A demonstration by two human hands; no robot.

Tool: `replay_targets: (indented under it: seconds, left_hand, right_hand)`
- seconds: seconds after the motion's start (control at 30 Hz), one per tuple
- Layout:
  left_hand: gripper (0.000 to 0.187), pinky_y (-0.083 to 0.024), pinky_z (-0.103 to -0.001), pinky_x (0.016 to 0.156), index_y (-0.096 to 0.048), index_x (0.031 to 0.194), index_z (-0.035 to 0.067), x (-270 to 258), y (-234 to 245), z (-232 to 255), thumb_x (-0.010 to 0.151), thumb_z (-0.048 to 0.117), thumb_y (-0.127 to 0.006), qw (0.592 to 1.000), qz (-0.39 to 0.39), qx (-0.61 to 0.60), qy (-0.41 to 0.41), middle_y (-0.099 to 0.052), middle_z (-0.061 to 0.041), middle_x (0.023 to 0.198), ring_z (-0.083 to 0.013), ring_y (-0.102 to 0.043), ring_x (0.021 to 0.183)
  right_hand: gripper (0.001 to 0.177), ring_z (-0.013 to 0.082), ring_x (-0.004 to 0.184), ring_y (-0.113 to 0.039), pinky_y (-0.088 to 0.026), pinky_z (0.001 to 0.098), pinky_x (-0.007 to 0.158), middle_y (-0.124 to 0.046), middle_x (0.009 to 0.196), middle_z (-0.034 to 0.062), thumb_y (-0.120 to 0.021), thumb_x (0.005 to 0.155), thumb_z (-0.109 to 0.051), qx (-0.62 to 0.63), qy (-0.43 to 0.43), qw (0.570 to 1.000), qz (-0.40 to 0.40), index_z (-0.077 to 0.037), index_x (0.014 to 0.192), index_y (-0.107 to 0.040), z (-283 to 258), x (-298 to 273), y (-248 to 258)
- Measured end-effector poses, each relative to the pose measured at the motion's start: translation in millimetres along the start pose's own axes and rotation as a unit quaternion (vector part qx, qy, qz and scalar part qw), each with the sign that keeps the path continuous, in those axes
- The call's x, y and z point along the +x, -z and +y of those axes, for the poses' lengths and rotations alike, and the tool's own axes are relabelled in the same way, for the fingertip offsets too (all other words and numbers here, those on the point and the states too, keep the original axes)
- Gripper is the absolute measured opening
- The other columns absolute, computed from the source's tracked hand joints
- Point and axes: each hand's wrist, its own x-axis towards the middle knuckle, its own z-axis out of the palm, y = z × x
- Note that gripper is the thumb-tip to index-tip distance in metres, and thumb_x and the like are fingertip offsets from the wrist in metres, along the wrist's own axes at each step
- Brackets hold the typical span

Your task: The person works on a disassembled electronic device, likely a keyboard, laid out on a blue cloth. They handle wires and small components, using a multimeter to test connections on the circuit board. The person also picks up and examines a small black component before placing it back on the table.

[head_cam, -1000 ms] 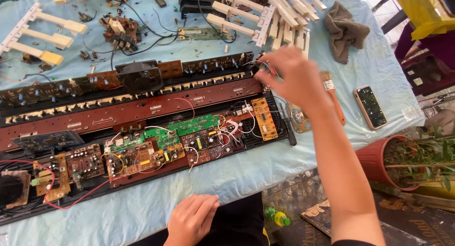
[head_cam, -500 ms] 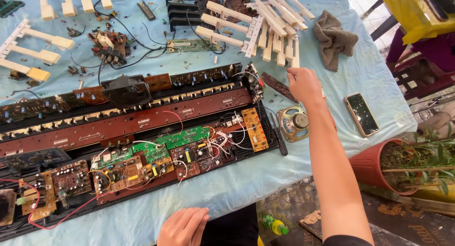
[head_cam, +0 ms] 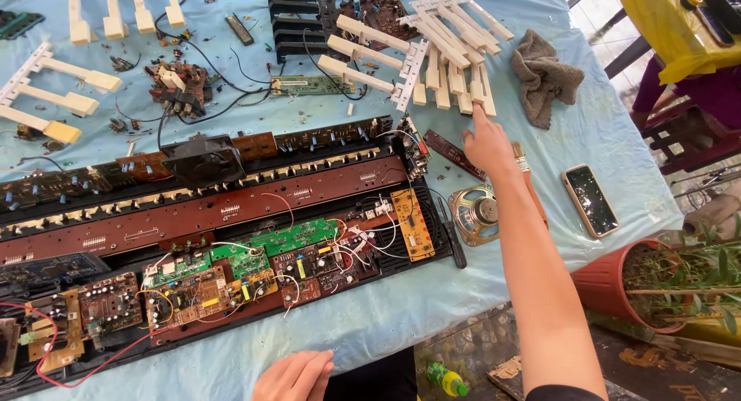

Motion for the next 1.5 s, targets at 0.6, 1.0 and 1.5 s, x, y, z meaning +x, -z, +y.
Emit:
replay_targets:
  seconds: [0.6,1.0,1.5]
  left_hand:
    - [0.020,-0.051,-0.027,0.053,-0.074,0.096,0.017,3,1,2,0.100,0.027,-0.058,1.000,0.006,0.004,-0.002,-0.073,0.004,0.081,-0.0138,-0.066,0.062]
    - [0.021,-0.053,-0.026,0.053,-0.075,0.092,0.018,3,-2,3,0.100,0.028,-0.057,0.999,0.031,0.018,0.005,-0.072,0.005,0.078,-0.0122,-0.065,0.060]
    - [0.022,-0.051,-0.026,0.052,-0.075,0.092,0.020,-7,-11,-6,0.100,0.030,-0.058,0.999,0.020,0.024,-0.002,-0.072,0.006,0.079,-0.0118,-0.067,0.063]
  right_hand:
    - [0.054,0.0339,0.109,-0.071,-0.056,0.0535,0.077,-0.077,0.116,0.0063,-0.081,0.091,-0.036,0.061,0.098,0.966,0.232,-0.003,0.129,-0.064,11,4,-24]
    - [0.043,0.0293,0.086,-0.066,-0.047,0.0520,0.062,-0.069,0.082,0.0023,-0.068,0.097,-0.049,0.052,0.008,0.981,0.186,-0.013,0.119,-0.076,4,-3,-10]
    - [0.029,0.0186,0.074,-0.060,-0.046,0.0408,0.069,-0.062,0.072,0.0002,-0.084,0.085,-0.031,0.185,-0.048,0.975,0.115,-0.016,0.102,-0.067,-14,-13,-4]
